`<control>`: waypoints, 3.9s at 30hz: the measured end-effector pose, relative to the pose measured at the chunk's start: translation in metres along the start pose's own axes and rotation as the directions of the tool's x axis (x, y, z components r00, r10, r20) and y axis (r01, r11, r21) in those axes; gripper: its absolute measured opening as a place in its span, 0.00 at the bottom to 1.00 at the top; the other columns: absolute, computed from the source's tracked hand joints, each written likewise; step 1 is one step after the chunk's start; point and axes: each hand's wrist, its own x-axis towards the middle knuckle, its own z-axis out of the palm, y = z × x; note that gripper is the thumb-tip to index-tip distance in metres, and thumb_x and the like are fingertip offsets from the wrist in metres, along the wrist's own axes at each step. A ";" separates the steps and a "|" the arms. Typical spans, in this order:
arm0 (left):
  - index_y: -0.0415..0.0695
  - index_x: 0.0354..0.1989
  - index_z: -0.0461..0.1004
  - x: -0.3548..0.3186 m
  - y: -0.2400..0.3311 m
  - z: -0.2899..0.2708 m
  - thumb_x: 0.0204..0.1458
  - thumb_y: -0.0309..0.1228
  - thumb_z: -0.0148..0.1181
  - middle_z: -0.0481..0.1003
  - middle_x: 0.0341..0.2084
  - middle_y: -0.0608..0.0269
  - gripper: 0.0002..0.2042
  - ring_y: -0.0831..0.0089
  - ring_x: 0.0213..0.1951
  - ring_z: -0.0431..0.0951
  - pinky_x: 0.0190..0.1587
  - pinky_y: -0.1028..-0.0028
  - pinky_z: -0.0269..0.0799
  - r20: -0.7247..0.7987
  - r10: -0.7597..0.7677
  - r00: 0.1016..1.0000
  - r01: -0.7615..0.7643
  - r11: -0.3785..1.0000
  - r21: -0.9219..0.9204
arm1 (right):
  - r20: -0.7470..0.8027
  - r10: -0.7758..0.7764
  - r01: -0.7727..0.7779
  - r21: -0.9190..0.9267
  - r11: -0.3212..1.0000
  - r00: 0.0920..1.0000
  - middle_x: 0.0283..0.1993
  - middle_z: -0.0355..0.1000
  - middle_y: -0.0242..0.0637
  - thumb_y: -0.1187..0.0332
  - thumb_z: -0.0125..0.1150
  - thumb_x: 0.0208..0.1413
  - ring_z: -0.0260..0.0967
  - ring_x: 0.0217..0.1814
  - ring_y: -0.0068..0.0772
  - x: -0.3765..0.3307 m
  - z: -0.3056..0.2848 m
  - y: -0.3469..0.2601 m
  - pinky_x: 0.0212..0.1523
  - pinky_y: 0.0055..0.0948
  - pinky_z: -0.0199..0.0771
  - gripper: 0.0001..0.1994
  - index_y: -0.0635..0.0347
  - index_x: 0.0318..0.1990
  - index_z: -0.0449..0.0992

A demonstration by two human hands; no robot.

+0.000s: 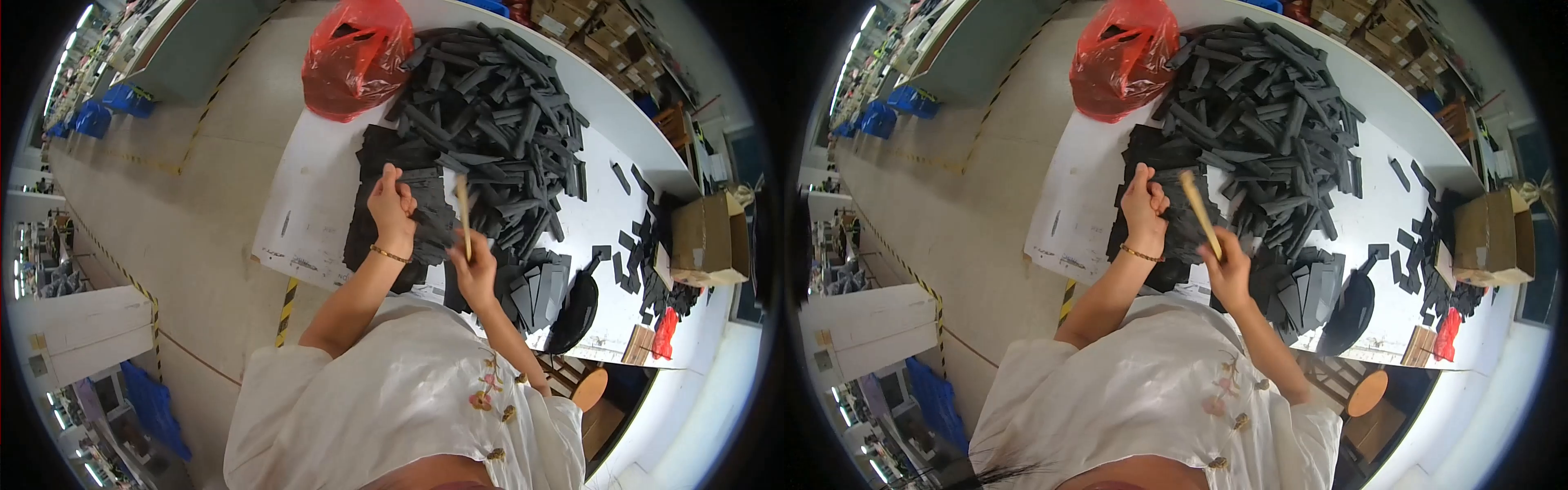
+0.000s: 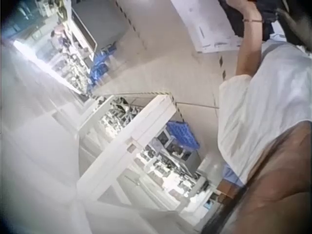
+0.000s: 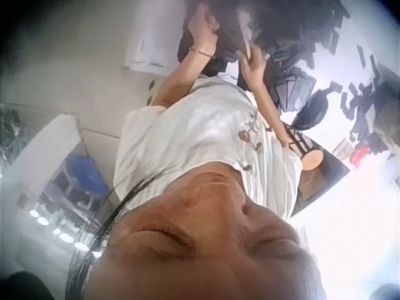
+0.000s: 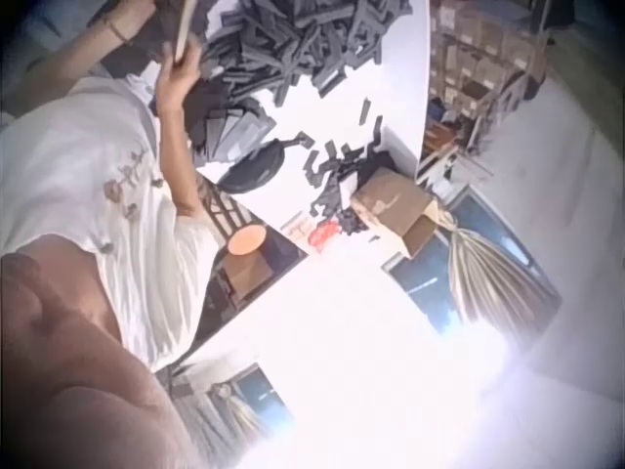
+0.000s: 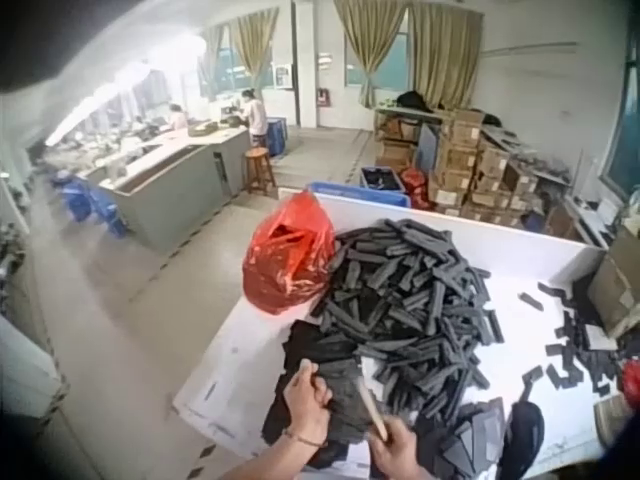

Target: Applying adhesive to black foam strips using a wooden stick on a workbench.

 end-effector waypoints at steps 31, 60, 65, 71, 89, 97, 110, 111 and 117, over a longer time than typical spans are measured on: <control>0.46 0.29 0.76 0.031 -0.004 -0.058 0.42 0.31 0.67 0.71 0.28 0.66 0.08 0.67 0.36 0.72 0.39 0.70 0.71 0.884 -0.035 0.467 -0.875 -0.164 0.455 | -0.320 0.048 -0.113 -0.186 0.976 0.946 0.20 0.66 0.29 0.53 0.48 0.64 0.57 0.22 0.18 0.232 -0.098 0.013 0.24 0.23 0.57 0.21 0.63 0.32 0.74; 0.46 0.25 0.80 0.023 0.008 -0.029 0.40 0.30 0.66 0.75 0.24 0.67 0.04 0.66 0.36 0.71 0.42 0.70 0.68 0.905 -0.243 0.350 -0.919 0.098 0.382 | 0.385 -0.335 0.510 -0.635 0.580 0.860 0.29 0.72 0.32 0.73 0.66 0.46 0.71 0.29 0.35 0.026 -0.093 0.016 0.27 0.32 0.72 0.10 0.55 0.38 0.78; 0.49 0.39 0.75 -0.047 0.026 0.001 0.39 0.37 0.70 0.62 0.56 0.58 0.17 0.55 0.61 0.58 0.60 0.60 0.55 0.947 0.283 0.154 -0.943 -0.243 0.226 | 0.225 0.036 -0.011 -0.110 0.994 0.974 0.30 0.74 0.38 0.72 0.59 0.58 0.68 0.25 0.25 0.009 -0.030 0.033 0.27 0.23 0.68 0.11 0.63 0.47 0.75; 0.39 0.42 0.72 -0.007 -0.006 -0.064 0.54 0.35 0.61 0.74 0.39 0.53 0.14 0.62 0.45 0.75 0.48 0.67 0.71 0.533 -0.167 0.830 0.205 0.979 -0.011 | 0.207 0.081 -0.085 0.012 0.996 0.975 0.24 0.68 0.32 0.71 0.58 0.59 0.61 0.25 0.19 -0.007 0.027 0.032 0.26 0.21 0.63 0.09 0.65 0.45 0.74; 0.42 0.32 0.70 0.020 0.047 -0.031 0.54 0.41 0.62 0.58 0.09 0.75 0.14 0.85 0.09 0.51 0.12 0.81 0.43 0.105 0.105 0.989 -0.102 0.994 -0.031 | 0.512 0.634 -0.660 -0.160 0.734 0.580 0.21 0.66 0.30 0.68 0.61 0.57 0.60 0.23 0.15 -0.079 -0.088 0.015 0.22 0.23 0.61 0.09 0.65 0.30 0.74; 0.44 0.33 0.71 -0.011 -0.001 -0.010 0.57 0.42 0.58 0.67 0.14 0.70 0.13 0.85 0.11 0.58 0.13 0.82 0.49 0.009 -0.029 1.000 0.028 0.997 0.069 | 0.007 0.309 -0.289 0.367 0.884 0.951 0.23 0.64 0.21 0.67 0.63 0.57 0.56 0.24 0.11 0.023 0.013 -0.019 0.24 0.16 0.56 0.10 0.63 0.40 0.73; 0.43 0.22 0.62 -0.067 -0.022 -0.023 0.65 0.42 0.42 0.61 0.10 0.69 0.20 0.82 0.12 0.60 0.16 0.79 0.53 0.564 -0.447 0.694 -0.018 0.773 0.634 | -0.372 -0.186 0.103 -0.231 0.968 0.910 0.20 0.57 0.24 0.63 0.57 0.61 0.51 0.23 0.14 0.109 -0.017 -0.013 0.22 0.20 0.52 0.15 0.62 0.25 0.66; 0.43 0.22 0.61 -0.071 -0.022 -0.023 0.65 0.42 0.41 0.63 0.10 0.68 0.20 0.82 0.11 0.62 0.16 0.80 0.53 0.588 -0.395 0.706 -0.101 0.766 0.635 | -0.479 -0.185 0.085 -0.223 0.971 0.858 0.20 0.58 0.24 0.61 0.56 0.62 0.51 0.22 0.14 0.128 -0.028 -0.010 0.22 0.20 0.52 0.16 0.62 0.25 0.65; 0.47 0.31 0.73 -0.013 -0.023 -0.060 0.44 0.34 0.64 0.69 0.25 0.66 0.09 0.61 0.36 0.71 0.36 0.66 0.69 0.918 -0.016 0.397 -0.903 -0.185 0.387 | -0.551 -0.100 0.023 -0.146 0.989 0.829 0.24 0.63 0.27 0.59 0.51 0.64 0.55 0.24 0.16 0.228 -0.119 -0.022 0.26 0.18 0.56 0.15 0.65 0.35 0.70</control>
